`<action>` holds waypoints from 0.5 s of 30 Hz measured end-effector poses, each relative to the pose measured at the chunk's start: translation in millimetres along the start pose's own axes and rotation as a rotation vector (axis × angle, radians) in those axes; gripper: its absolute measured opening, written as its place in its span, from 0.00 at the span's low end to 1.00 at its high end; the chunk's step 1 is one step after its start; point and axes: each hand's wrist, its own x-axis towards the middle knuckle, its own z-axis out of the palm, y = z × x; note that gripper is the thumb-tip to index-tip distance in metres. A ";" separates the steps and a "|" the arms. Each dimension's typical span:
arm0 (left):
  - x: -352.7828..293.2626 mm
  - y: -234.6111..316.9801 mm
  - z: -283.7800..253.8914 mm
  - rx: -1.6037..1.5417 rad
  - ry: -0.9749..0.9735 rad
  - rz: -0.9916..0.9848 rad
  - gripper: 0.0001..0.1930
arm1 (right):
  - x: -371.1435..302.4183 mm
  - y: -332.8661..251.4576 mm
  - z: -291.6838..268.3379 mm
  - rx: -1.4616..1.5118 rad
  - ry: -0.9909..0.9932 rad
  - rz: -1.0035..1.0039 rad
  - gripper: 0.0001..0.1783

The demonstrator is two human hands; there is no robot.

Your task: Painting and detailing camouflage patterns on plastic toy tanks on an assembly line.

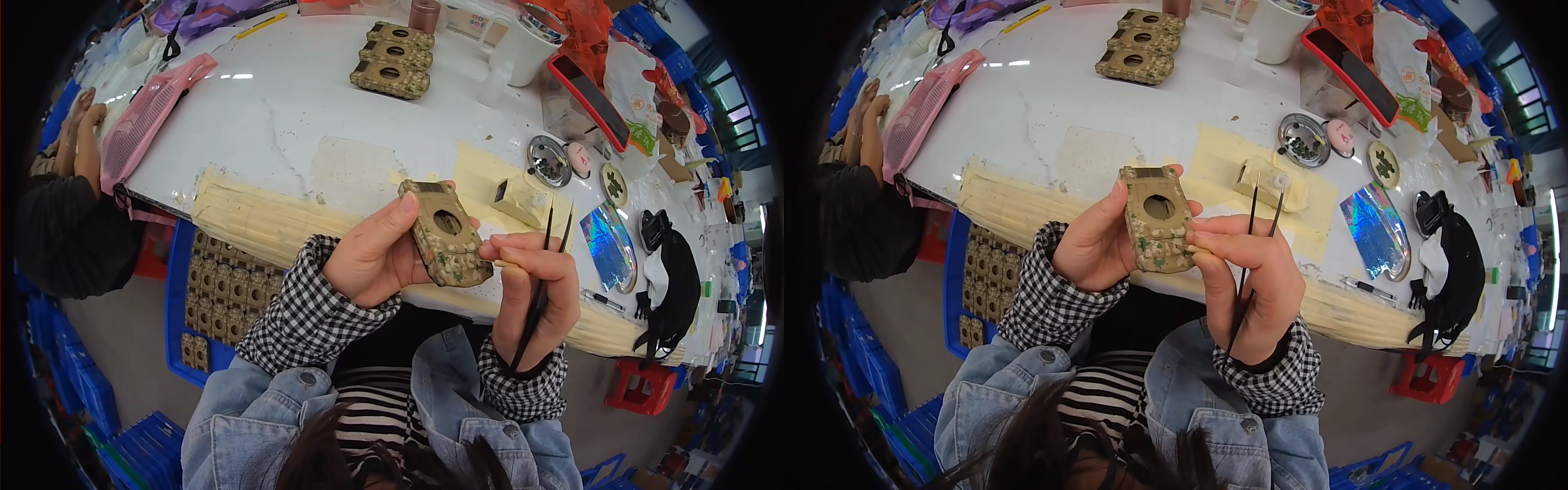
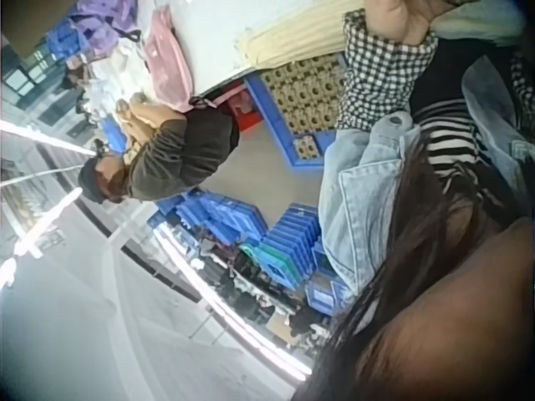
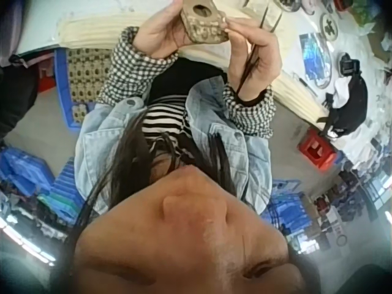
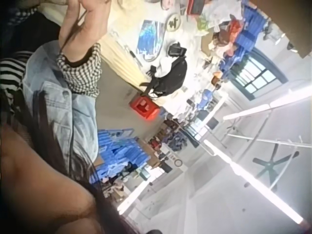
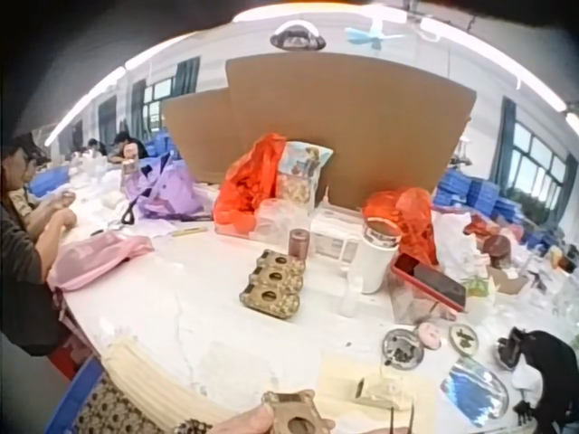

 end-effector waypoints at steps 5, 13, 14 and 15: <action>-1.4 1.7 -0.2 -0.001 0.010 -0.002 0.29 | 0.5 0.1 -0.9 0.064 -0.016 0.012 0.05; -0.9 1.6 -3.1 -0.064 0.059 0.002 0.29 | 4.4 1.0 -11.3 0.157 0.180 0.129 0.06; -1.0 2.4 -3.1 -0.063 0.065 0.015 0.29 | 7.3 3.1 -17.0 0.101 0.199 0.107 0.05; -1.1 3.2 -3.0 -0.063 0.071 0.027 0.29 | 11.0 7.4 -22.0 -0.025 0.243 0.074 0.04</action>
